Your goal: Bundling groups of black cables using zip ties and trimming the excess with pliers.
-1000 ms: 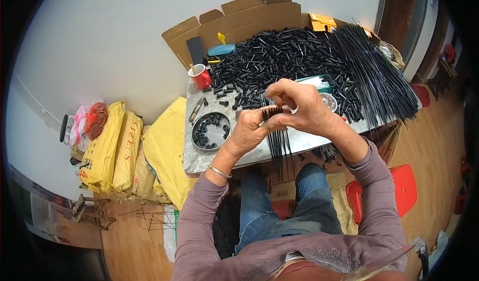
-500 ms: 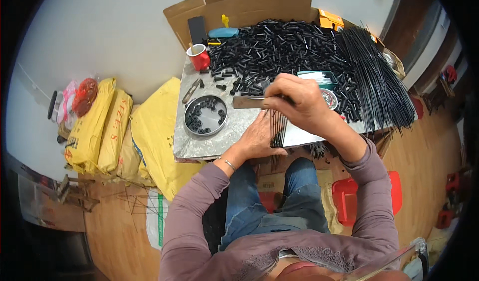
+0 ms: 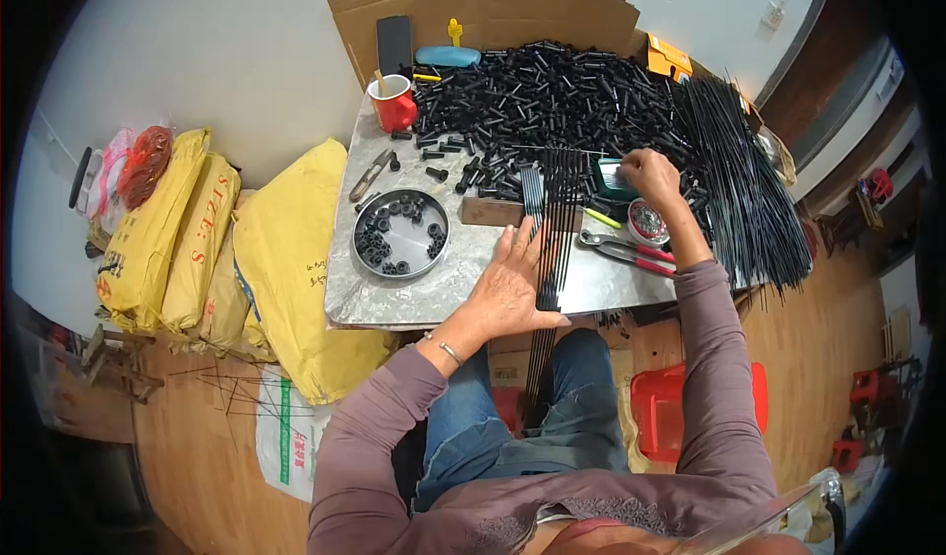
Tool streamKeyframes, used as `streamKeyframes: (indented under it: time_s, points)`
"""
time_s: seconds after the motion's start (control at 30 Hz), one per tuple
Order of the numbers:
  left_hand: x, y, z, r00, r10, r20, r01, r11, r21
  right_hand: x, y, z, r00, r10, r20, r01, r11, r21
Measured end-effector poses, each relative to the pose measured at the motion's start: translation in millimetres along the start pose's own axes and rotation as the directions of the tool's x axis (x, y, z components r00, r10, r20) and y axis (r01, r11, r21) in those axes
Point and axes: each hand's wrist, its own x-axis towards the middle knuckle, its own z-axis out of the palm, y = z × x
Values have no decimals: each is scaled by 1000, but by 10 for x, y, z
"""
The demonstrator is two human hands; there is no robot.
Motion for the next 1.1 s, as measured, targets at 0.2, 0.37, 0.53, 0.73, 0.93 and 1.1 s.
streamKeyframes:
  time_s: [0.2, 0.37, 0.53, 0.73, 0.93, 1.1]
  points:
    - [-49, 153, -146, 997, -13, 80, 25, 989, -149, 83, 78, -28, 990, -141, 15, 142, 979, -147]
    - [-130, 219, -166, 992, -23, 123, 37, 993, -114, 81, 96, -127, 981, -195, 0, 194, 973, -122]
    - [-106, 230, -181, 990, -28, 136, 42, 994, -99, 97, 72, -50, 920, -291, -263, 277, 957, -90]
    - [-118, 220, -192, 987, -56, 149, 78, 986, -148, -216, -581, 164, 859, -499, -114, 509, 814, 279]
    - [-92, 208, -224, 982, -58, 180, 84, 987, -139, -342, -688, 219, 852, -523, -35, 513, 818, 261]
    - [-67, 202, -236, 980, -48, 195, 85, 978, -189, -377, -664, 209, 834, -551, -36, 548, 819, 172]
